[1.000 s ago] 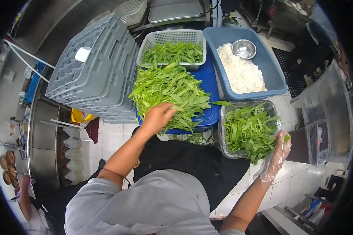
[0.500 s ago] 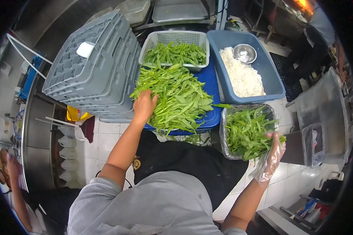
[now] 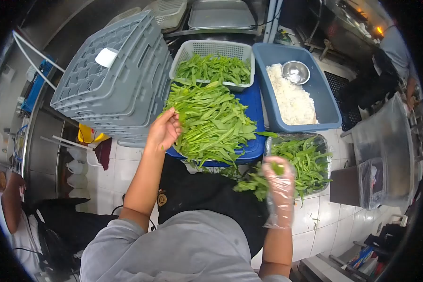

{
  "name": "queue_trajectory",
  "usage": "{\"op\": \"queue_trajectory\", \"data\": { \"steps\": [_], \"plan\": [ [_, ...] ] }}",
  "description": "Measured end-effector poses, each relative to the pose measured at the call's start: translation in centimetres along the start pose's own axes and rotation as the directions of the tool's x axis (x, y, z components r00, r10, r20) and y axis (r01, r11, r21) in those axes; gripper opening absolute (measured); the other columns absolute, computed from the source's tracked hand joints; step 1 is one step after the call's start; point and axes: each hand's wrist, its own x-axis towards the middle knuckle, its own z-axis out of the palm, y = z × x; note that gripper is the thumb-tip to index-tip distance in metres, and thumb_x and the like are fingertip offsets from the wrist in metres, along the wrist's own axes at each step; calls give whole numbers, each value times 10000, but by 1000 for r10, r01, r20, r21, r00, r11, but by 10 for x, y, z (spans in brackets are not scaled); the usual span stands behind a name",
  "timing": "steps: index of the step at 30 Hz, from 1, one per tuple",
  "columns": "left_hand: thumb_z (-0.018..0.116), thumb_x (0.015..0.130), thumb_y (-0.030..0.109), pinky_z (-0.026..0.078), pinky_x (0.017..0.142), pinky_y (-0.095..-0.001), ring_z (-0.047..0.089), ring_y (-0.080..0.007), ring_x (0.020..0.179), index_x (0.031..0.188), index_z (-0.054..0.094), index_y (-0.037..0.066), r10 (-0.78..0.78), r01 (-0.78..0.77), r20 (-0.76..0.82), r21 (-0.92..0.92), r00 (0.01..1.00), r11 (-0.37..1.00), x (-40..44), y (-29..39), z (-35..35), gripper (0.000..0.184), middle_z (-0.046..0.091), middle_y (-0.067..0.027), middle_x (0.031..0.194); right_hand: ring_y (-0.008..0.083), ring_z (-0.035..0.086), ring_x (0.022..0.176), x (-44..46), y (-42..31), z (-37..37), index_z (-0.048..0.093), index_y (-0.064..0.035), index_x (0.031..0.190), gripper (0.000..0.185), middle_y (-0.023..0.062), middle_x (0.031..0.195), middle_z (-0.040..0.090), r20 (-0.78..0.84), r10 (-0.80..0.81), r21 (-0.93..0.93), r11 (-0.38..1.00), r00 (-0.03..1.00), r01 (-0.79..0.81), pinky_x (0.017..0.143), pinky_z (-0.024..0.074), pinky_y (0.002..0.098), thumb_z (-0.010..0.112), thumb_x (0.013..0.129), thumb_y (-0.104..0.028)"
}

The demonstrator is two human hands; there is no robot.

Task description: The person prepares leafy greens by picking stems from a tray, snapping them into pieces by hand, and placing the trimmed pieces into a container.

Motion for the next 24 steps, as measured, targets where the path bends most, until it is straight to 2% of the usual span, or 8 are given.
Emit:
{"op": "queue_trajectory", "data": {
  "steps": [1,5,12,15,17,19,22,24],
  "plan": [
    [607,938,235,414,556,-254,521,-110,662,875,566,100,-46,49,41,-75,998,996,-2,-7,1,154,582,-7,789,183,636,804,7,9,11,679,-85,991,180,62,922,674,9,-246,-281,930,969,239,761,492,316,719,817,-108],
    [596,946,258,417,565,-257,516,-120,686,888,573,100,-202,243,161,-297,966,923,-17,-39,16,171,556,10,772,270,651,837,22,-7,56,686,-58,1022,245,144,936,687,169,-337,-278,885,926,373,761,496,338,733,793,-130],
    [528,981,274,477,638,-287,597,-129,763,1029,584,121,-268,392,313,-461,911,796,-20,-85,26,169,626,-14,819,340,645,915,47,-17,104,684,-70,1030,281,171,1010,683,159,-347,-339,860,924,382,799,493,394,727,806,-235],
    [515,985,288,490,694,-305,616,-128,791,1071,586,120,-284,306,114,-309,952,901,-28,-95,43,202,661,-25,900,317,650,881,51,-18,111,682,-51,999,283,167,967,683,156,-340,-340,863,928,373,767,496,371,719,816,-264],
    [513,983,321,469,704,-278,604,-119,793,1071,612,87,-243,305,299,-180,923,935,-31,-104,27,269,659,-27,924,284,651,865,51,-23,108,678,-39,985,258,162,942,681,145,-234,-303,914,961,268,757,494,361,710,830,-243],
    [543,972,305,454,659,-251,582,-104,733,1009,644,78,-259,265,261,12,930,964,-43,-94,26,251,643,-7,859,201,633,862,55,-8,89,686,-49,958,190,118,907,683,-50,-202,-204,961,978,188,752,488,353,689,863,-214],
    [580,954,242,442,620,-233,552,-84,677,963,660,64,-67,51,19,445,998,894,-46,-71,8,195,627,7,807,131,593,825,48,-11,45,669,-65,899,124,46,862,671,-349,-51,89,992,936,87,773,459,315,667,894,-189],
    [605,926,181,463,644,-253,585,-119,698,955,663,33,279,-195,7,734,960,650,-33,-56,-23,161,639,-32,813,115,564,801,40,-3,6,644,-66,892,119,19,838,649,-430,5,125,991,903,54,798,423,284,655,904,-184]
  ]
}}
